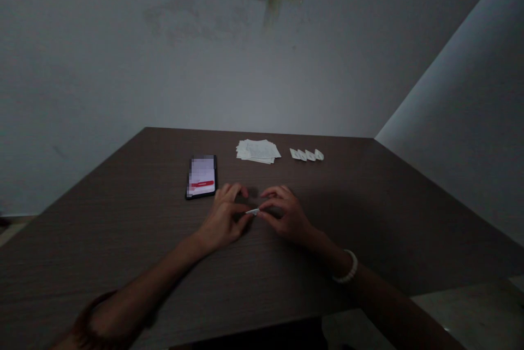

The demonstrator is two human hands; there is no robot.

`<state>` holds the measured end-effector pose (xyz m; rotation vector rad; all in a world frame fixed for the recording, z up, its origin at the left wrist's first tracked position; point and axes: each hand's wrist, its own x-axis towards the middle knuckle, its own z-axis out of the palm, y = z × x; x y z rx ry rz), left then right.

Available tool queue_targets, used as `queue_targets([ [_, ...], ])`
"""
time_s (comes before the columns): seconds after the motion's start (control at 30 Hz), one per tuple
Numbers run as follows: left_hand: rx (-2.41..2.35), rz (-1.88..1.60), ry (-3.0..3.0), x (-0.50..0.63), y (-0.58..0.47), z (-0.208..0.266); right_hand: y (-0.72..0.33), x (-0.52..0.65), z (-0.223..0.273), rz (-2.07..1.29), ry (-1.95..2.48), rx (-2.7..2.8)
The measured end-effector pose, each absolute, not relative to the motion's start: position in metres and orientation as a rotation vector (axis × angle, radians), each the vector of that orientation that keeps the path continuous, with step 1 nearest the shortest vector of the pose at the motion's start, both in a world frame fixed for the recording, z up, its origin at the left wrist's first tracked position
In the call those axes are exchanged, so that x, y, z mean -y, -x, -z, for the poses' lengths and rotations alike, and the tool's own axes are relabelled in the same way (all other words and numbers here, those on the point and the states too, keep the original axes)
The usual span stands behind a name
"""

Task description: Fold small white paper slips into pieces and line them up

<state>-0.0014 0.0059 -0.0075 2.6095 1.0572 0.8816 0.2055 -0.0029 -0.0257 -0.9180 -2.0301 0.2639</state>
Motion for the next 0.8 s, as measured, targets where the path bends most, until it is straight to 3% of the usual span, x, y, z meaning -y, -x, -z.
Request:
queue_targets([
  [0.8,-1.034,-0.949,-2.765,-0.006,0.0041,0.0079,-0.2071,0.0062,0.0218,-0.186,0.843,2.062],
])
